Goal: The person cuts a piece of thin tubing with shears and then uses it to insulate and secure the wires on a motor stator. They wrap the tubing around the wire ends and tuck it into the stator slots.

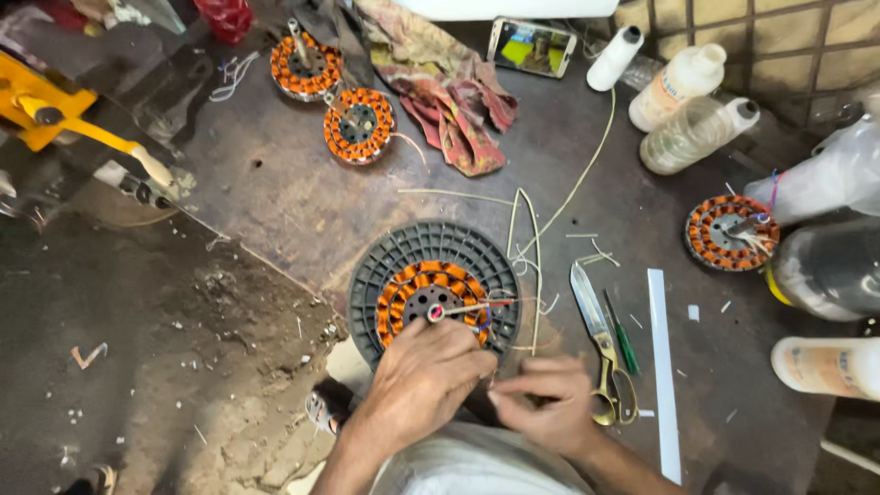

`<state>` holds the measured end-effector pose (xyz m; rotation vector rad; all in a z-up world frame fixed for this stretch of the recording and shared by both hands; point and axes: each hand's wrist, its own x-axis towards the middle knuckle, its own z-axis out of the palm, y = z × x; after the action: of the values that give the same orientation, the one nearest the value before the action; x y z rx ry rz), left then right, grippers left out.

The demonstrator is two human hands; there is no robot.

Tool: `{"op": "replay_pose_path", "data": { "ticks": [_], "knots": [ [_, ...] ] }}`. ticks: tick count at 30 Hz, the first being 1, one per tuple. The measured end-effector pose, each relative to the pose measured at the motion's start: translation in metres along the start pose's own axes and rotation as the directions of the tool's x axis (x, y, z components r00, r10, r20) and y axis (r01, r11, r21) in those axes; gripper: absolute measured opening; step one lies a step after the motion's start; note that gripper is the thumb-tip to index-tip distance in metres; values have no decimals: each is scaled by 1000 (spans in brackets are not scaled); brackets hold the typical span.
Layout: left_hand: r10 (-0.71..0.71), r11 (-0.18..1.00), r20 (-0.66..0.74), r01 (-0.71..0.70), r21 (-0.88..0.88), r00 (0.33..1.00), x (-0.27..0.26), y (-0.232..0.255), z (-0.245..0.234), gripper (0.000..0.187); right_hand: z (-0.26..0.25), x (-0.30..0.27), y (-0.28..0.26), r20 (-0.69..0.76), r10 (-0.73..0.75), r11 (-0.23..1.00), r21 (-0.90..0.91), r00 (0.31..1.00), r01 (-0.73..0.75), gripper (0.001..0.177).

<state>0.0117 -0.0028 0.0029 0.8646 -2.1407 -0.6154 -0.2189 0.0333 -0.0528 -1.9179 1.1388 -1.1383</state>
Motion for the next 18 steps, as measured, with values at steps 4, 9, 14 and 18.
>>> {"op": "replay_pose_path", "data": {
  "ticks": [4,9,14,18],
  "knots": [
    [-13,1000,23,13,-18,1000,-4,1,2,18,-1,6,15,-131,139,989,-32,982,-144,10],
    [-28,999,38,29,-31,999,-2,3,1,14,-2,-1,8,-131,128,986,-93,983,-141,11],
    [-37,999,38,38,-39,999,4,6,-4,14,2,4,3,-55,105,994,48,993,-102,8],
    [-17,999,17,18,-34,1000,3,4,-4,16,6,11,14,-150,199,976,119,969,-182,8]
  ]
}}
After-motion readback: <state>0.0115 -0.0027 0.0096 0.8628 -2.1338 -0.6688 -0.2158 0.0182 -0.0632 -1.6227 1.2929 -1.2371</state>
